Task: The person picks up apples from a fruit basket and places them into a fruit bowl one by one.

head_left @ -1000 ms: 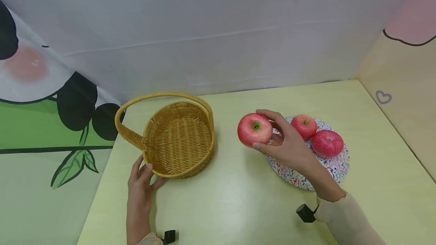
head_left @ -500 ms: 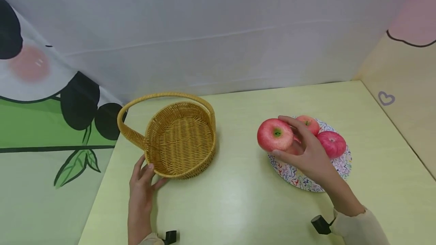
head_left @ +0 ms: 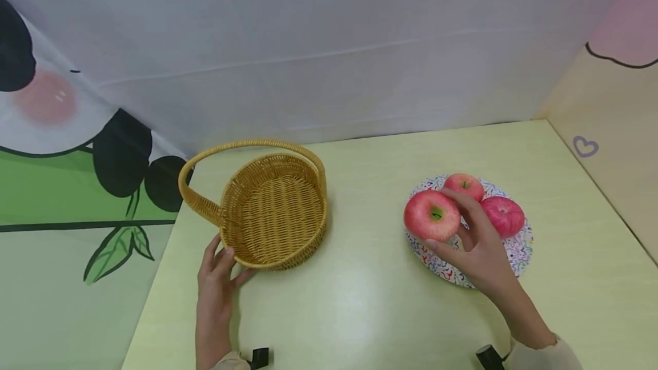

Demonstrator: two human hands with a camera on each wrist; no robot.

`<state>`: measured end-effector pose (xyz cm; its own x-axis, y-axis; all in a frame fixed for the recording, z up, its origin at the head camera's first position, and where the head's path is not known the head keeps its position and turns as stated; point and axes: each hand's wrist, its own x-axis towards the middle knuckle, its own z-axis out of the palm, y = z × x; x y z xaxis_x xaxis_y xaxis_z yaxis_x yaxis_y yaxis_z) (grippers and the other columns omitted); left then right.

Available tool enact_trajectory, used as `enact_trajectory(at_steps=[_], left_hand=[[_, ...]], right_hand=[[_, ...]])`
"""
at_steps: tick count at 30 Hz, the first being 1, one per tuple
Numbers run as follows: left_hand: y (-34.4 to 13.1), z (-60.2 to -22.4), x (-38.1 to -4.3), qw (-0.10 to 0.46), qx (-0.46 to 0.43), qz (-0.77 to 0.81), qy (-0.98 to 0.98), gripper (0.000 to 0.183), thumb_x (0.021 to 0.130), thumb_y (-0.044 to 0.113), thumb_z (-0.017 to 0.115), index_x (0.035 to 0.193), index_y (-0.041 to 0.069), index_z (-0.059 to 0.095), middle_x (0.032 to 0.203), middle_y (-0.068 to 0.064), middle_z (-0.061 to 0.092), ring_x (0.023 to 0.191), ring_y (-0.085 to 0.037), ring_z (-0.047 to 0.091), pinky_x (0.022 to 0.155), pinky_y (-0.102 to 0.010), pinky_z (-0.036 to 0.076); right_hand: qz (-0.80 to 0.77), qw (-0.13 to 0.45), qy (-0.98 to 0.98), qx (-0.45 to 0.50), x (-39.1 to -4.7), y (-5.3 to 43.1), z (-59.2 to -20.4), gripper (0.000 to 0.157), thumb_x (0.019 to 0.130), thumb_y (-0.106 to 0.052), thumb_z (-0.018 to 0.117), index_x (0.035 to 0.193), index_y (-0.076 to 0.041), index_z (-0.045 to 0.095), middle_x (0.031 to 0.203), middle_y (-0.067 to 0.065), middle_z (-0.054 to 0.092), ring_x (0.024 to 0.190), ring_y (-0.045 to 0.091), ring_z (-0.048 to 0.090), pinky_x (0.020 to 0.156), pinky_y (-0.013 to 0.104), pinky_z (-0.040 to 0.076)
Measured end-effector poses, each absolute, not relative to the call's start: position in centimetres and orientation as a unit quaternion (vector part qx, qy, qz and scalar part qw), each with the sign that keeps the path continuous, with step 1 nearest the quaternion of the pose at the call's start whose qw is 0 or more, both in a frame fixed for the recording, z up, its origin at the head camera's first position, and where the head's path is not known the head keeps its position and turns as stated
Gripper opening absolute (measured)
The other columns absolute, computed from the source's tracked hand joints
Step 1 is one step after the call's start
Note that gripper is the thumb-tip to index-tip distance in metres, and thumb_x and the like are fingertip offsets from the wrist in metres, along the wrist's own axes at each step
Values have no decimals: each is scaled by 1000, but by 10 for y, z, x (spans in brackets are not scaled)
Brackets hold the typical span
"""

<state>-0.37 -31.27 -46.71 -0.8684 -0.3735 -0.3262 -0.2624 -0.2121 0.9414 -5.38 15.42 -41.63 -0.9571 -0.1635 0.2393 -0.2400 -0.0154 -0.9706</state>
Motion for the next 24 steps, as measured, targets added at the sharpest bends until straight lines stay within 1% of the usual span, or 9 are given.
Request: enact_trajectory(at_steps=[2,5,9,13,19,21,24], left_hand=[[-312,-467,-4,38,249,-737,-627,59,109,28,56,163,30,32,144,3,50,127,-10,60,87,-33,63],[-313,-468,-4,37,245,-739,-627,60,109,28,55,164,30,31,143,4,51,127,-10,61,86,-33,63],[-313,-469,-3,38,246,-739,-626,59,109,29,55,164,30,32,144,3,50,127,-9,61,86,-33,63],[-312,-468,-4,39,251,-738,-626,59,109,29,56,163,31,32,145,3,48,127,-9,61,87,-34,64],[-313,-466,-2,37,254,-741,-621,61,108,29,56,164,31,31,143,5,49,126,-9,60,85,-33,64],[-312,-466,-2,39,250,-742,-621,61,108,28,56,164,31,31,143,4,49,126,-9,61,85,-33,64],[-311,-468,-3,42,244,-743,-622,60,108,28,56,163,30,32,141,4,50,125,-10,62,85,-33,64]], right_hand=[[703,42,-695,144,-51,158,-422,88,79,20,76,156,-3,40,157,12,40,143,19,41,100,16,54],[704,61,-695,134,-46,164,-429,88,79,22,74,156,0,38,155,12,42,142,18,42,99,15,54],[704,76,-699,107,-38,172,-437,87,81,22,72,157,-2,37,154,7,43,141,17,42,98,15,54],[712,80,-693,82,-28,182,-443,86,83,23,70,158,-4,37,154,5,42,141,17,40,97,14,54],[733,91,-672,54,-16,193,-454,87,81,29,66,158,1,35,155,7,42,141,16,42,101,15,52],[732,96,-674,42,-14,196,-457,88,81,30,66,158,1,35,155,6,42,140,15,43,102,14,51],[712,95,-696,12,-8,199,-462,88,82,26,70,158,-3,37,153,1,44,138,11,44,99,10,50]])
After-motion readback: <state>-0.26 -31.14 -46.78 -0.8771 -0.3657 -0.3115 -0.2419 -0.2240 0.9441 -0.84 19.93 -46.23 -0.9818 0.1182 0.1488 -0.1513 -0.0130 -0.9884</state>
